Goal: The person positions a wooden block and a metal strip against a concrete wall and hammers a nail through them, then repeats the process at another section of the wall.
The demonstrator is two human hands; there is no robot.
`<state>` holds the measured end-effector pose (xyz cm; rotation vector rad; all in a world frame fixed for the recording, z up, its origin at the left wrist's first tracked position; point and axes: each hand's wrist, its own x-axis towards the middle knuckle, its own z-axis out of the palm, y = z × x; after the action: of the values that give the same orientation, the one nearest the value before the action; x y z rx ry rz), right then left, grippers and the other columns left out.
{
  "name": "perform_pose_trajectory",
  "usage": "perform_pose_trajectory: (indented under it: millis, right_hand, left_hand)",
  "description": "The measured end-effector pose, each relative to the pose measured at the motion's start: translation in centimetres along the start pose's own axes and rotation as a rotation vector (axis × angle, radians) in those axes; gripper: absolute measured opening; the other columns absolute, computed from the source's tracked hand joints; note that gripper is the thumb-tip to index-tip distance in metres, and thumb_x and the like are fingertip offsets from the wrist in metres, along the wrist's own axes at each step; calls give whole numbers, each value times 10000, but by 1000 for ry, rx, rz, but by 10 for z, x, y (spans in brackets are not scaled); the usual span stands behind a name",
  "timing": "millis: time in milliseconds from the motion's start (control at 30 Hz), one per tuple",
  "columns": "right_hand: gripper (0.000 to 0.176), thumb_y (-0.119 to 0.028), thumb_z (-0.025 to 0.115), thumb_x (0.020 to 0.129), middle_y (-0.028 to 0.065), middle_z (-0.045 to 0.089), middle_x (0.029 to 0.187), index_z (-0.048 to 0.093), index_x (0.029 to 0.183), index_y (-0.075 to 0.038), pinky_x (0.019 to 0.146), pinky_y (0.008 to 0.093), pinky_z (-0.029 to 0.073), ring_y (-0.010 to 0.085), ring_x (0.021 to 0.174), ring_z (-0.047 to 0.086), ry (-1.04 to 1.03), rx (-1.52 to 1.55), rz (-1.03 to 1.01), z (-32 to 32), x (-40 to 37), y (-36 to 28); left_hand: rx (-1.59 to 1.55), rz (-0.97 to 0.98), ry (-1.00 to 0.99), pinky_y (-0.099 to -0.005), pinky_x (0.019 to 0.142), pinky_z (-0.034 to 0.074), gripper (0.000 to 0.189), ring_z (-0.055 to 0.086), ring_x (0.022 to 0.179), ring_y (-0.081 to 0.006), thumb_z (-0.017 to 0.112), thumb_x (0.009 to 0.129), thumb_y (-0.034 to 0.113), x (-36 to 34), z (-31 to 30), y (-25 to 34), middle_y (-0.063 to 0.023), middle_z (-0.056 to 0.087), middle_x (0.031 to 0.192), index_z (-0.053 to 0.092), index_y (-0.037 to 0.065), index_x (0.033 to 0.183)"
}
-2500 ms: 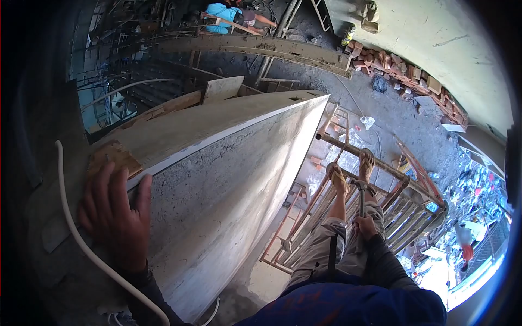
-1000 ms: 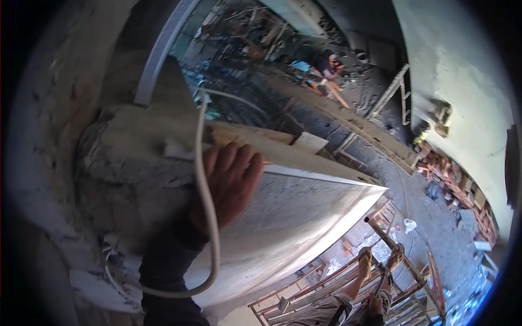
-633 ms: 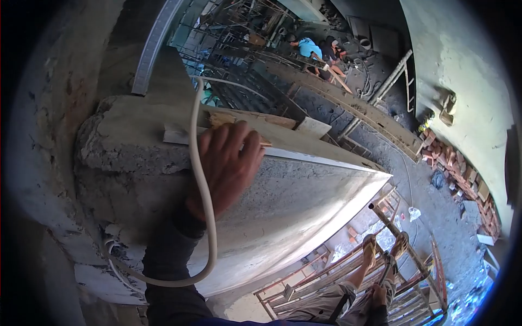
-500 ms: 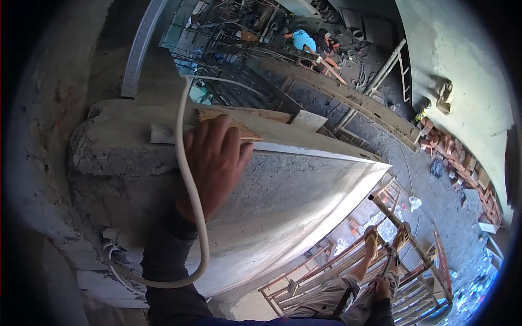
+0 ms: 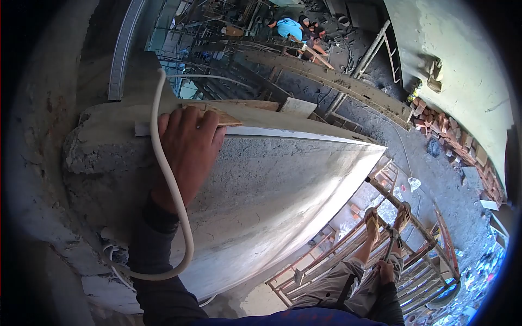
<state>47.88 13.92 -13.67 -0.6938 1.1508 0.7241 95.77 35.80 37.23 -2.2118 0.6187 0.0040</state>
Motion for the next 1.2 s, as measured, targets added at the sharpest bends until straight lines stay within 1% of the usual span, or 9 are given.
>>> perform_pose_trajectory:
  millis: [100, 200, 300, 400, 700, 800, 900, 1100, 1200]
  right_hand:
    - [105, -77, 592, 817, 18, 465, 596, 520, 894, -67, 358, 323, 456, 142, 390, 452, -14, -24, -36, 0, 3, 4]
    - [114, -76, 593, 817, 21, 466, 594, 515, 900, -70, 357, 321, 457, 144, 383, 447, -5, -6, -27, -2, 8, 11]
    - [129, -73, 595, 818, 22, 466, 595, 513, 918, -70, 353, 320, 453, 144, 384, 450, -3, -5, -14, -3, 11, 13]
    - [156, -48, 586, 799, 40, 496, 611, 520, 938, -27, 367, 281, 413, 147, 412, 478, -11, 18, -8, 1, 9, 10]
    - [165, -52, 575, 806, 39, 485, 607, 503, 954, -33, 339, 313, 442, 140, 394, 466, -13, 31, -8, 7, 1, 2]
    - [189, -55, 579, 807, 39, 480, 603, 496, 976, -37, 338, 312, 440, 141, 393, 466, -14, 34, 9, 8, -3, -3]
    - [200, -58, 578, 808, 39, 477, 599, 493, 988, -40, 337, 310, 438, 142, 390, 463, 0, 55, 12, 6, 1, 2]
    - [192, -65, 579, 810, 35, 479, 603, 495, 982, -43, 346, 309, 449, 140, 394, 460, -7, 37, -2, 5, 2, 1]
    - [201, -61, 578, 810, 33, 480, 606, 492, 990, -43, 351, 308, 455, 138, 398, 459, -18, 53, 9, 6, 2, -1]
  left_hand:
    - [-11, 29, 41, -392, 873, 378, 300, 547, 922, -222, 754, 842, 300, 1, -3, -6, -71, 570, 923, 662, 70, 1012]
    - [103, 75, 139, -391, 841, 381, 287, 514, 844, -206, 750, 843, 352, 0, -9, -11, -64, 552, 873, 674, 85, 916]
    - [83, 18, 104, -386, 806, 404, 322, 514, 811, -206, 760, 825, 380, -2, -8, -14, -58, 555, 841, 673, 77, 892]
    - [69, 32, 78, -385, 787, 423, 349, 520, 786, -211, 770, 811, 398, 1, -11, -21, -64, 555, 813, 672, 75, 900]
    - [64, 41, 92, -399, 814, 425, 383, 534, 782, -214, 774, 796, 425, 2, -9, -22, -66, 563, 805, 653, 73, 886]
    - [50, 25, 124, -397, 822, 418, 401, 533, 791, -217, 769, 801, 434, 0, -5, -20, -65, 563, 812, 643, 71, 915]
    - [100, 23, 74, -393, 823, 410, 415, 528, 797, -218, 766, 805, 435, 0, -10, -17, -66, 563, 824, 632, 68, 945]
    - [116, 40, 127, -401, 819, 403, 403, 519, 798, -218, 753, 819, 440, 1, -11, -14, -73, 558, 837, 623, 73, 919]
    - [135, 39, 83, -402, 823, 404, 400, 516, 808, -221, 738, 826, 451, 0, -11, -12, -71, 552, 855, 616, 78, 901]
